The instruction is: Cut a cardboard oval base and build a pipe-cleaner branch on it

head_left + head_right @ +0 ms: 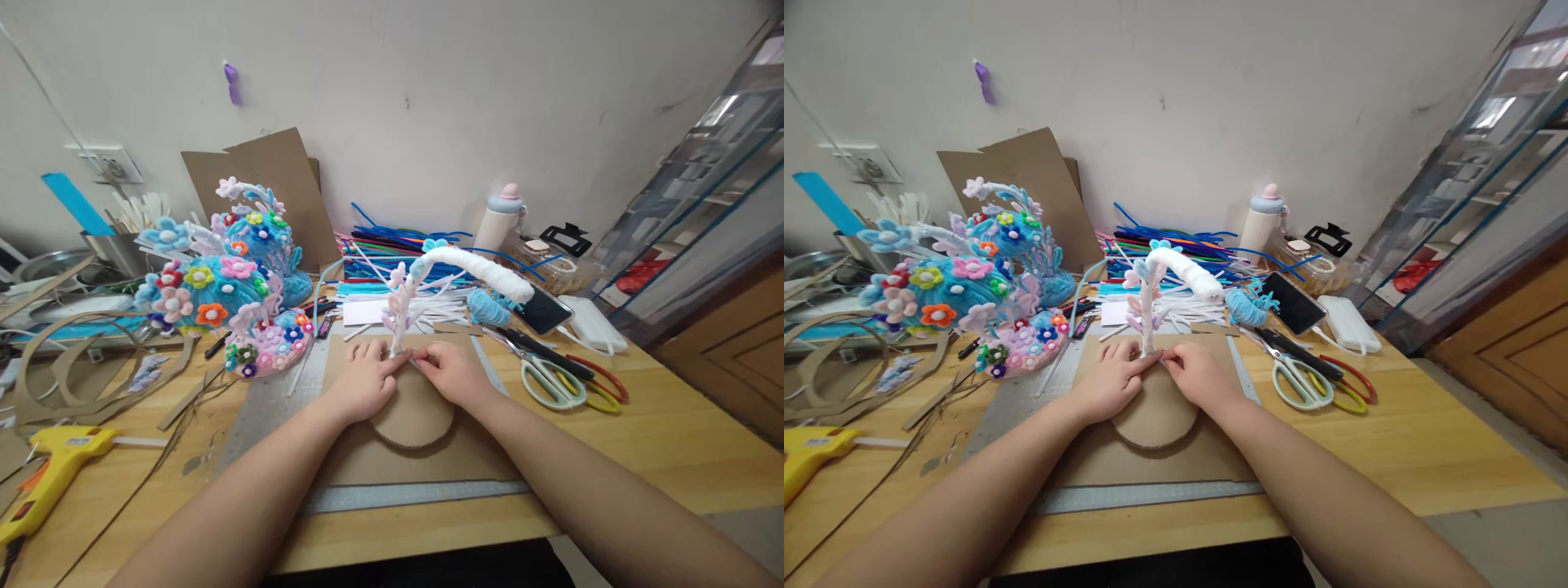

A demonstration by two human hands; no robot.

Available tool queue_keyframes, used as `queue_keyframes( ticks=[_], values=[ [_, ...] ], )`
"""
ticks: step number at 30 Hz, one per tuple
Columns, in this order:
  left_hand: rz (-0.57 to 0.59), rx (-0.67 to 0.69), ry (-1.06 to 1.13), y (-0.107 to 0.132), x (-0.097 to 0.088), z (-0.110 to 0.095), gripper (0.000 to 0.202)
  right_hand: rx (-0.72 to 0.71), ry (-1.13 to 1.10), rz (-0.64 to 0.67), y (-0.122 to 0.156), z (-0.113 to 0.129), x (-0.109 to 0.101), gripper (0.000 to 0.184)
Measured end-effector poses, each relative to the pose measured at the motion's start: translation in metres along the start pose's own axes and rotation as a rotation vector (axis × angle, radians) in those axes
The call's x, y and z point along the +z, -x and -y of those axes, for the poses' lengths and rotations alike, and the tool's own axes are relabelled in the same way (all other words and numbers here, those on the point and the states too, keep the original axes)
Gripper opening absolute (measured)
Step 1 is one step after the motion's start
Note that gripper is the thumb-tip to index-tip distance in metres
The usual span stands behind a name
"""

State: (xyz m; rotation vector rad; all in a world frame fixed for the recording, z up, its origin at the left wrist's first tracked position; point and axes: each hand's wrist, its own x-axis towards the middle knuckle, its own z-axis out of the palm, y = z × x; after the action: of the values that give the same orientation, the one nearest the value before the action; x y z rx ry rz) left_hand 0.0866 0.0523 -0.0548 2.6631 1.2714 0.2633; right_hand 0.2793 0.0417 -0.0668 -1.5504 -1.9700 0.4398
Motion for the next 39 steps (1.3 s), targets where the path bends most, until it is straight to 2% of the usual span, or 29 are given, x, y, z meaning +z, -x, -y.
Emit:
queue_keyframes(
  ticks=[8, 13, 21, 24, 29, 32, 39],
  values=[
    [-0.028, 0.007, 0.008, 0.0, 0.001, 0.001, 0.056, -0.084, 0.016, 0.039, 0.0, -0.005, 0.002, 0.016],
    [-0.035, 0.008, 0.021, 0.0, 0.002, 0.003, 0.043, -0.103, 0.022, 0.049, 0.001, -0.006, 0.004, 0.016],
    [-0.001, 0.088, 0.098, 0.009, -0.009, 0.018, 0.034, -0.105, 0.021, 0.067, 0.001, -0.004, 0.002, 0.017],
    [-0.082, 0.025, 0.117, 0.01, -0.009, 0.02, 0.031, -0.101, 0.016, 0.069, 0.0, -0.005, 0.002, 0.016],
    [-0.192, -0.121, 0.097, 0.009, -0.005, 0.018, 0.048, -0.093, 0.014, 0.073, -0.001, -0.007, 0.004, 0.015],
    [-0.19, -0.138, 0.085, 0.01, -0.004, 0.017, 0.05, -0.088, 0.016, 0.074, -0.001, -0.008, 0.004, 0.015],
    [-0.121, -0.108, 0.051, 0.011, -0.005, 0.02, 0.036, -0.079, 0.016, 0.082, -0.001, -0.006, 0.003, 0.015]
  ],
)
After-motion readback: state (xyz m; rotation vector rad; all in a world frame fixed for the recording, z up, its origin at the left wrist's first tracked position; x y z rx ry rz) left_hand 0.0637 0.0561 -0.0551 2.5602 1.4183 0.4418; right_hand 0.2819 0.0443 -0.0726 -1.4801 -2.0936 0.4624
